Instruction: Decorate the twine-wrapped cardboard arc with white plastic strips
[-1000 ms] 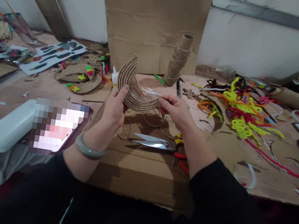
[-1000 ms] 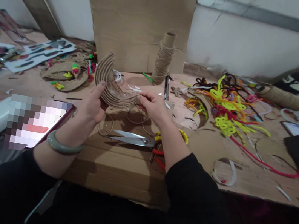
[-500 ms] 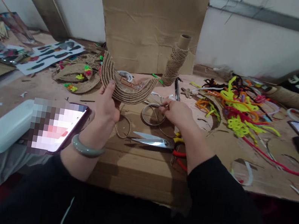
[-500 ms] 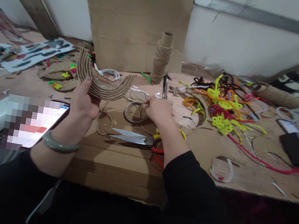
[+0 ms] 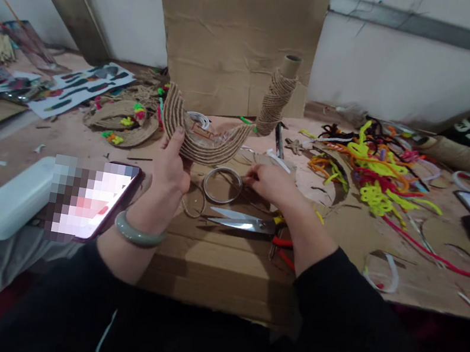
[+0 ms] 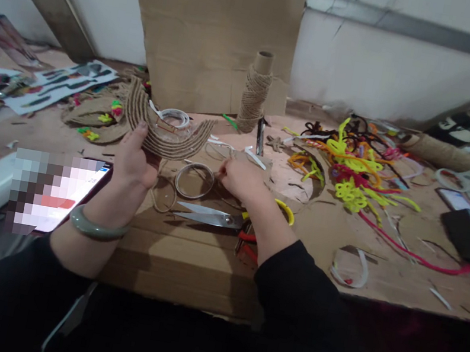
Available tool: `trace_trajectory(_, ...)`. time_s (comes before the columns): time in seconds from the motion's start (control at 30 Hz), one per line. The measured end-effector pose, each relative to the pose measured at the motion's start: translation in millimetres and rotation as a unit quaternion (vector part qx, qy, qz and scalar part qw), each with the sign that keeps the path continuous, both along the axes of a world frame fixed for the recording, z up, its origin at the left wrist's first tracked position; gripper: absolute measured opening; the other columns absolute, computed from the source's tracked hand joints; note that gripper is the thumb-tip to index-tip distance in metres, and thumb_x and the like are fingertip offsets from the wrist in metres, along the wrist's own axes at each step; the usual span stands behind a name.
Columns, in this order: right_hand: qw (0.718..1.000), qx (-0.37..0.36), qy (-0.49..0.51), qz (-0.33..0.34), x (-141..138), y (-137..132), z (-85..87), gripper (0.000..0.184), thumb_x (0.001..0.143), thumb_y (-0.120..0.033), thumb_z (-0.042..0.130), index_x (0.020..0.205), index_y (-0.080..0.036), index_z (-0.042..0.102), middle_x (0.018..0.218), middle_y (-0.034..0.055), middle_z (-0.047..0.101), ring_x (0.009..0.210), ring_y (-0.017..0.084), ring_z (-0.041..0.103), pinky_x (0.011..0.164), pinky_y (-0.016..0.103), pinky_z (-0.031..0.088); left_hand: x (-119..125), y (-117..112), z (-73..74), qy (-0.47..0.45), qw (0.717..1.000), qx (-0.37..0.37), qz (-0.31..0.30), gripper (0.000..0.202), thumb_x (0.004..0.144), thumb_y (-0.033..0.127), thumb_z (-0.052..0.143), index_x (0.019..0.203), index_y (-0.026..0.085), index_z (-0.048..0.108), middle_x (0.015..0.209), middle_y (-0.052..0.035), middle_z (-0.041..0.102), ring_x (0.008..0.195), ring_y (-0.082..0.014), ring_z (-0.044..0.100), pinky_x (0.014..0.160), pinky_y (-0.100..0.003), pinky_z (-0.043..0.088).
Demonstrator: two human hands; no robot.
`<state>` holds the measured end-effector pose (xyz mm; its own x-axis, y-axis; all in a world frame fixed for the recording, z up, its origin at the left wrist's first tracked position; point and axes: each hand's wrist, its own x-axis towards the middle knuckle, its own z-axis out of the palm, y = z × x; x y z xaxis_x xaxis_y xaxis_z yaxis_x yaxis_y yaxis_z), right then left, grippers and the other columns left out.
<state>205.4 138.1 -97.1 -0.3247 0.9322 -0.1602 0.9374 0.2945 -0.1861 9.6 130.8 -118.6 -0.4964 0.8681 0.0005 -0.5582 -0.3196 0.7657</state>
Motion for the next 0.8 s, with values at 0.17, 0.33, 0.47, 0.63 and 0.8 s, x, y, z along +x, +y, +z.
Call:
trace_trajectory(0.17,0.993,-0.029,-0.067,0.094,-4.2,-12.7,6.5,0.030,0.081,-0.042,0.052,0.097,-0.024,0.069,0.091,0.0078,0.072,0.084,0.024,0.065,0.066,0.030,0.044,1.7,-1.7,3.9,-0.017,1.000,-0.011,0.002,0.004,0.080,0.022,0.062,0.082,0.023,0.065,0.096,-0.0011,0.073,0.107,-0.0191,0.064,0.085,-0.029,0.056)
trace_trajectory(0.33,0.984,-0.031,-0.115,0.131,-14.6,-24.9,16.1,0.030,0.083,-0.035,0.048,0.099,-0.021,0.069,0.096,0.0105,0.072,0.089,0.026,0.067,0.069,0.032,0.047,2.0,-2.0,4.3,-0.017,1.000,-0.007,0.005,0.005,0.080,0.023,0.062,0.083,0.022,0.065,0.096,-0.0021,0.073,0.108,-0.0195,0.064,0.086,-0.030,0.055)
trace_trajectory(0.47,0.991,-0.011,-0.120,0.058,-13.3,-20.7,18.8,0.028,0.080,-0.023,0.047,0.095,-0.018,0.070,0.096,0.0138,0.072,0.092,0.028,0.066,0.072,0.035,0.048,1.1,-1.3,2.2,-0.005,1.000,-0.001,-0.001,0.009,0.079,0.027,0.063,0.086,0.022,0.065,0.101,-0.0028,0.073,0.107,-0.0189,0.064,0.088,-0.030,0.054)
trace_trajectory(0.63,0.979,0.129,0.066,-0.144,8.4,0.4,12.7,0.024,0.082,-0.029,0.047,0.090,-0.020,0.068,0.091,0.0103,0.071,0.088,0.027,0.065,0.073,0.035,0.046,-0.1,-0.2,-0.1,0.009,1.000,0.006,-0.010,0.011,0.077,0.029,0.066,0.086,0.023,0.065,0.105,-0.0031,0.072,0.110,-0.0204,0.063,0.090,-0.033,0.054)
trace_trajectory(0.8,0.929,0.168,0.282,-0.174,19.0,13.1,1.4,0.016,0.079,-0.028,0.049,0.083,-0.019,0.062,0.080,0.0053,0.068,0.076,0.019,0.062,0.068,0.030,0.047,1.2,-0.4,2.9,0.003,1.000,-0.014,0.003,0.006,0.081,0.024,0.060,0.084,0.024,0.065,0.104,-0.0021,0.072,0.116,-0.0213,0.060,0.089,-0.034,0.055)
